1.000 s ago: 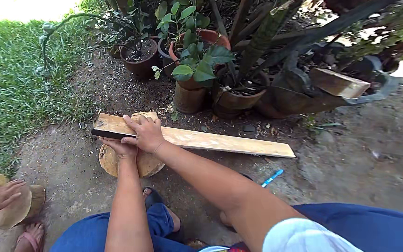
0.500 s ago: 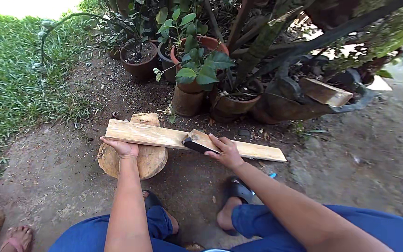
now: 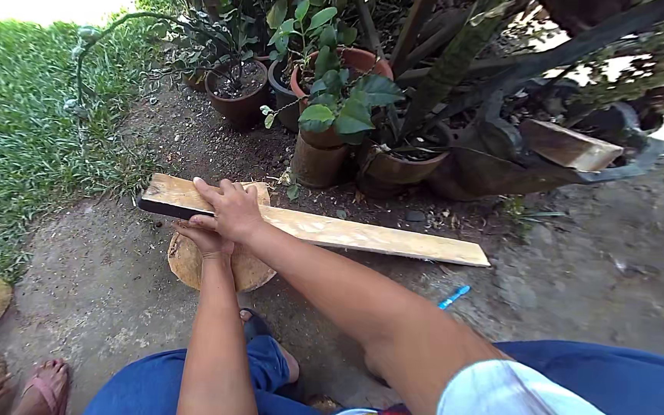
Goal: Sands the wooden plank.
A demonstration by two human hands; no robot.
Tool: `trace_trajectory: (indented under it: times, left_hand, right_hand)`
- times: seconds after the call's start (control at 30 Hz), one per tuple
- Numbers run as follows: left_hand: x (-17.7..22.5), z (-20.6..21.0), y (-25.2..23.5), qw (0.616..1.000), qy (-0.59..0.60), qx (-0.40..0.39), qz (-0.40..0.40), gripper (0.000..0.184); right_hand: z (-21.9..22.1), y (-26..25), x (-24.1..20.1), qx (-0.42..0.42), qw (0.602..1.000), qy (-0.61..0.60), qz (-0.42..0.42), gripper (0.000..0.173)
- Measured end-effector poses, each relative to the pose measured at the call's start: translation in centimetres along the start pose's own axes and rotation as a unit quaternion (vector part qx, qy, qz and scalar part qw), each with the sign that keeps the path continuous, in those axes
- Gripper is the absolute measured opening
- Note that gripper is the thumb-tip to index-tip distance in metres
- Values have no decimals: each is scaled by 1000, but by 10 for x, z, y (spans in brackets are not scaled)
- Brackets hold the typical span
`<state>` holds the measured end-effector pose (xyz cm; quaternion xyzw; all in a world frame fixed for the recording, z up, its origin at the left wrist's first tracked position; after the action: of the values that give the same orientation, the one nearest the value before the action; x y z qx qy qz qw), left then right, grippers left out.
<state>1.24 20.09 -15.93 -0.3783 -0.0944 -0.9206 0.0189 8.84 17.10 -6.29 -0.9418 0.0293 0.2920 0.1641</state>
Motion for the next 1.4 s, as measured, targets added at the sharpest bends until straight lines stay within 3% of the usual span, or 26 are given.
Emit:
trace_trajectory:
  times: [0.1,0.2,0.3,0.4,0.5,0.63,0.7,0.8,0.87,0.93,1.03,1.1,1.17,1.3,1.37,1.4]
  left_hand:
    - [-4,-5,2,999,-13,24,-20,100]
    - [-5,-8,-1,998,-2,54,-26,97]
    - [-6,-7,0,998,-8,58,-28,97]
    - [-4,-7,3,998,-21,54,-22,99]
    - [-4,-6,2,998,-17,57,-22,98]
    - [-3,-7,2,998,-16,56,-20,100]
    - [-2,-7,1,999,-19,46,-12,100]
    - [-3,-26,-15,992,-56,-20,110,89]
    - [3,-36,-24,982,-104,-14,160,84]
    - [2,-25,-16,994,-37,-20,106,92]
    - [0,-5,3,1000,-2,17,-5,95]
    - [-3,-5,1,999,-2,37,-26,98]
    - [-3,-6,1,998,7,53,-27,98]
    - [-3,-5,1,998,15,60,-27,95]
    - [-3,-5,1,997,15,69,-27,94]
    - [-2,-5,0,997,14,70,-26,94]
  right_hand:
    - [-25,49,58,88,996,-6,-31,72]
    - [-51,115,150,121,991,41,-25,75]
    - [-80,180,235,114,991,64,37,81]
    - [-93,205,266,96,986,71,113,90]
    - [-86,179,227,129,986,52,96,83]
    - [-46,100,115,153,988,1,30,75]
    - [-21,54,58,128,991,-24,7,75]
    - [9,0,-10,15,999,-27,34,77]
    - [16,-13,-31,-29,999,-6,43,78]
    - [11,-8,-28,-36,999,-12,32,76]
    - [-9,29,17,36,999,-29,-16,73]
    - [-26,65,70,86,996,-11,-31,73]
    - [-44,105,134,85,996,21,5,76]
    - [-78,168,240,42,981,-3,189,79]
    - [-85,188,265,26,934,-119,335,65]
    - [-84,197,268,42,889,-208,407,53]
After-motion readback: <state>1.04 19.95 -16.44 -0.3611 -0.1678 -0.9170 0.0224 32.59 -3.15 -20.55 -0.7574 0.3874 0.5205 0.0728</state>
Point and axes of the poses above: each hand's wrist, its own y-axis away from the middle knuckle, its own z-axis out of the palm, x = y × z, the point moved 10 cm from there along -y, towards the middle knuckle, and after that the axes turned 10 degrees about x, right-handed, at the moved point
